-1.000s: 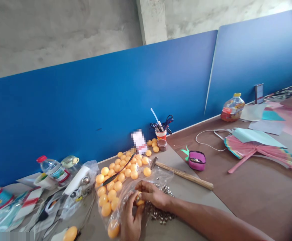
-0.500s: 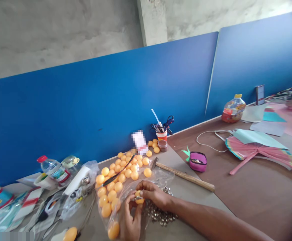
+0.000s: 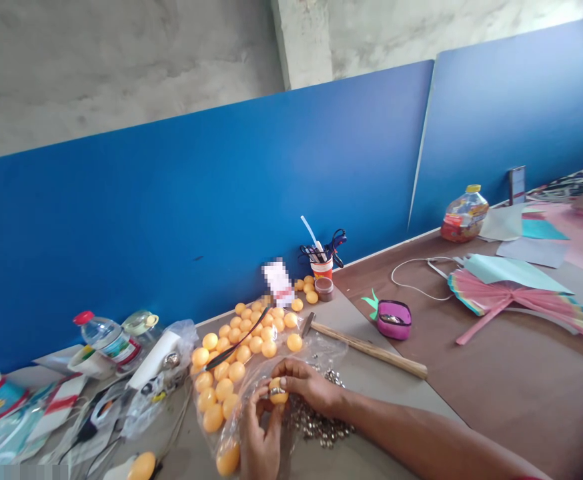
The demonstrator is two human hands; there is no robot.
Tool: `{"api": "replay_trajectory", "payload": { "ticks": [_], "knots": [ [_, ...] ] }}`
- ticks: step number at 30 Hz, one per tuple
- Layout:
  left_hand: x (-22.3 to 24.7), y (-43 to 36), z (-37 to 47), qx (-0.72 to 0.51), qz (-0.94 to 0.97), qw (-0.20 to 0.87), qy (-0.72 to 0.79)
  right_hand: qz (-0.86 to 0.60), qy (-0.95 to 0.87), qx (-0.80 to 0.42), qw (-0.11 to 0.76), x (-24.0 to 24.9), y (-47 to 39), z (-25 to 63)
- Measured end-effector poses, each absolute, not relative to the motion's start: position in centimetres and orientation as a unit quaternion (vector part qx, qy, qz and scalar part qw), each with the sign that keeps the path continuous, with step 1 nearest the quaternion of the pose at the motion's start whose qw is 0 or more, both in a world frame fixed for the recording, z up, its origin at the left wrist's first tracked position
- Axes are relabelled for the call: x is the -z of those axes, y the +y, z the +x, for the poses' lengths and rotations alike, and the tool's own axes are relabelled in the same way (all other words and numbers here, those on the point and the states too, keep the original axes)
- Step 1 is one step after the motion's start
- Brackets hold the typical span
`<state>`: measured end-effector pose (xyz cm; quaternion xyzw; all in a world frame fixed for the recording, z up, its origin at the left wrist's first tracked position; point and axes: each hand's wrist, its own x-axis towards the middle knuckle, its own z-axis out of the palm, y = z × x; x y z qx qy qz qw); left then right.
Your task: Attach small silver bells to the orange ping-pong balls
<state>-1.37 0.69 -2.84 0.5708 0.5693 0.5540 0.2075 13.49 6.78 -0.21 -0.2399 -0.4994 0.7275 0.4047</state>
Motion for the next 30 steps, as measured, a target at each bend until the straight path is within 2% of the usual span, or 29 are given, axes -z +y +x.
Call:
{"api": "replay_trajectory", "payload": {
  "ticks": [11,18,23,30],
  "knots": [
    [2.8,0.8,-1.5,-0.521,0.597,0.157,0.59,-0.246,-0.537,-0.693,0.413,0.3,6.9,13.6],
    [3.1,0.8,-1.5,-0.492,0.614,0.166,0.594,-0.261,-0.528,-0.69,0.42,0.5,6.9,13.2],
    [3.1,0.8,-1.8,-0.48,0.636,0.119,0.592,-0.255,-0.554,-0.678,0.411,0.5,7.0,13.4],
    [3.6,1.1,-2.3,-0.497,0.58,0.199,0.614,-0.197,-0.553,-0.684,0.433,0.0,8.7,14.4]
  ]
}}
